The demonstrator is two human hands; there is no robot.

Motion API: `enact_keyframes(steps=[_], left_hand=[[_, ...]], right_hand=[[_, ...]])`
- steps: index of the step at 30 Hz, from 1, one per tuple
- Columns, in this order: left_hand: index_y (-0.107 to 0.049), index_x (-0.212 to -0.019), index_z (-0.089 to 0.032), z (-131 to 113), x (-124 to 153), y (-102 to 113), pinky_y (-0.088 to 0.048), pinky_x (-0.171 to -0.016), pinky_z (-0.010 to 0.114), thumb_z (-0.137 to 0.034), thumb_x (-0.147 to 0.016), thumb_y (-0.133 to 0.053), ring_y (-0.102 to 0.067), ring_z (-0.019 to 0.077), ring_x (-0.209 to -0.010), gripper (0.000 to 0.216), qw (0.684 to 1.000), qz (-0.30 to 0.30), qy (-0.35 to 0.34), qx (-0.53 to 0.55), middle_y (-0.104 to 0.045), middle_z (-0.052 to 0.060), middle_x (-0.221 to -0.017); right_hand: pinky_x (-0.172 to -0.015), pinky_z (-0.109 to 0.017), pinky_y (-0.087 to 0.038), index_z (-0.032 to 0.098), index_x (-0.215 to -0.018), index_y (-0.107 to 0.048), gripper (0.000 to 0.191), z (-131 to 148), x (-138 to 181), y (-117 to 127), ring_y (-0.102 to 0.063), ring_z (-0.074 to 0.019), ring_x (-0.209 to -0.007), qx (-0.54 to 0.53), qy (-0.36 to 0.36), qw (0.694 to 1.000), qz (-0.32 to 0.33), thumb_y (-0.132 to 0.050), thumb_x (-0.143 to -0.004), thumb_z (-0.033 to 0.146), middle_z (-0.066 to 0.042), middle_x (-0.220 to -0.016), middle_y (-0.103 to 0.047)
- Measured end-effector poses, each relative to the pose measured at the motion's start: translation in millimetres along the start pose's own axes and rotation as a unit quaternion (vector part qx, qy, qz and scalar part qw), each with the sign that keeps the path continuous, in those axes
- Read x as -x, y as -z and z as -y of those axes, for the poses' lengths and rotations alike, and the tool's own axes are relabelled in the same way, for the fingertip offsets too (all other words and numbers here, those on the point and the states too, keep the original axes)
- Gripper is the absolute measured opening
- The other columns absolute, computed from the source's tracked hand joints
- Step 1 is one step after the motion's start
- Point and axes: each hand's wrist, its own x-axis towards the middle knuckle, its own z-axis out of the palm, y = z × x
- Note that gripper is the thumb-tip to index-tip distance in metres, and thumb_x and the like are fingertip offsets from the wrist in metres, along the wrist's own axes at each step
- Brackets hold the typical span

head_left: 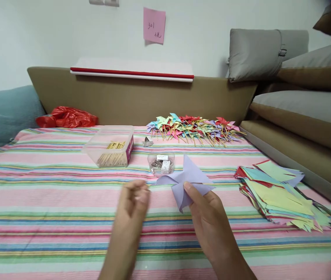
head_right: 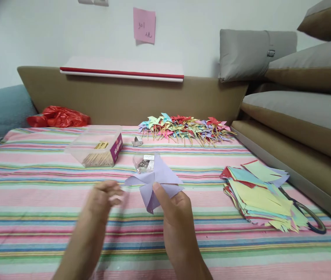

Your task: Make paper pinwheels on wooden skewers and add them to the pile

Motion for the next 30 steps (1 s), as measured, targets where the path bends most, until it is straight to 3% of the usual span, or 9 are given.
enact_keyframes(steps=[3, 5, 10, 16, 23, 30], left_hand=[[-0.067, -0.120, -0.023, 7.7, 11.3, -13.9, -0.052, -0.088, 0.034, -0.047, -0.081, -0.076, -0.063, 0.0276, -0.108, 0.047, 0.990, 0.122, 0.055, 0.051, -0.070, 0.010, -0.119], [-0.068, -0.121, -0.023, 7.6, 16.1, -21.8, -0.049, -0.095, 0.035, -0.039, -0.084, -0.075, -0.061, 0.0277, -0.115, 0.041, 0.983, 0.139, 0.076, 0.094, -0.070, 0.010, -0.121], [-0.075, -0.098, -0.021, 1.0, 15.8, -28.9, -0.047, -0.095, 0.031, -0.031, -0.085, -0.075, -0.063, 0.0230, -0.107, 0.017, 0.984, 0.076, 0.086, 0.139, -0.075, 0.006, -0.106], [-0.076, -0.080, -0.019, 9.0, 12.4, -28.1, -0.050, -0.082, 0.025, -0.030, -0.077, -0.082, -0.064, 0.0164, -0.086, 0.014, 0.978, 0.001, 0.109, 0.180, -0.074, 0.002, -0.084], [-0.077, -0.078, -0.019, 14.5, 10.7, -25.9, -0.050, -0.069, 0.021, -0.037, -0.075, -0.084, -0.062, 0.0144, -0.077, 0.019, 0.992, -0.046, 0.084, 0.084, -0.072, 0.000, -0.074], [-0.076, -0.070, -0.018, 11.3, 9.2, -22.4, -0.048, -0.060, 0.020, -0.036, -0.070, -0.086, -0.059, 0.0126, -0.066, 0.022, 0.995, -0.075, 0.054, 0.035, -0.069, -0.001, -0.066]], right_hand=[[-0.075, -0.033, -0.051, 0.021, -0.091, -0.077, 0.027, -4.4, 2.6, -5.2, -0.064, -0.0229, -0.086, 0.004, -0.003, 0.999, 0.035, -0.079, -0.077, 0.044, -0.005, -0.088, -0.075], [-0.081, -0.036, -0.053, 0.021, -0.092, -0.077, 0.027, -7.5, 4.1, -8.5, -0.067, -0.0249, -0.091, 0.004, -0.003, 0.998, 0.056, -0.078, -0.078, 0.044, -0.005, -0.091, -0.076], [-0.085, -0.036, -0.055, 0.022, -0.094, -0.078, 0.022, -14.8, 4.9, -13.3, -0.070, -0.0262, -0.096, 0.032, 0.011, 0.998, 0.049, -0.078, -0.079, 0.039, -0.004, -0.097, -0.079], [-0.085, -0.034, -0.056, 0.022, -0.096, -0.076, 0.023, -23.6, 2.5, -13.1, -0.071, -0.0243, -0.098, 0.020, 0.006, 0.999, 0.043, -0.079, -0.080, 0.038, -0.004, -0.102, -0.079], [-0.073, -0.030, -0.055, 0.021, -0.104, -0.072, 0.031, -29.7, 4.2, -10.8, -0.068, -0.0203, -0.085, 0.028, -0.022, 0.999, 0.033, -0.078, -0.080, 0.039, -0.003, -0.092, -0.077], [-0.081, -0.036, -0.055, 0.019, -0.108, -0.069, 0.038, -32.2, 2.4, -8.1, -0.068, -0.0245, -0.090, 0.064, -0.017, 0.997, 0.037, -0.080, -0.078, 0.041, -0.005, -0.096, -0.075]])
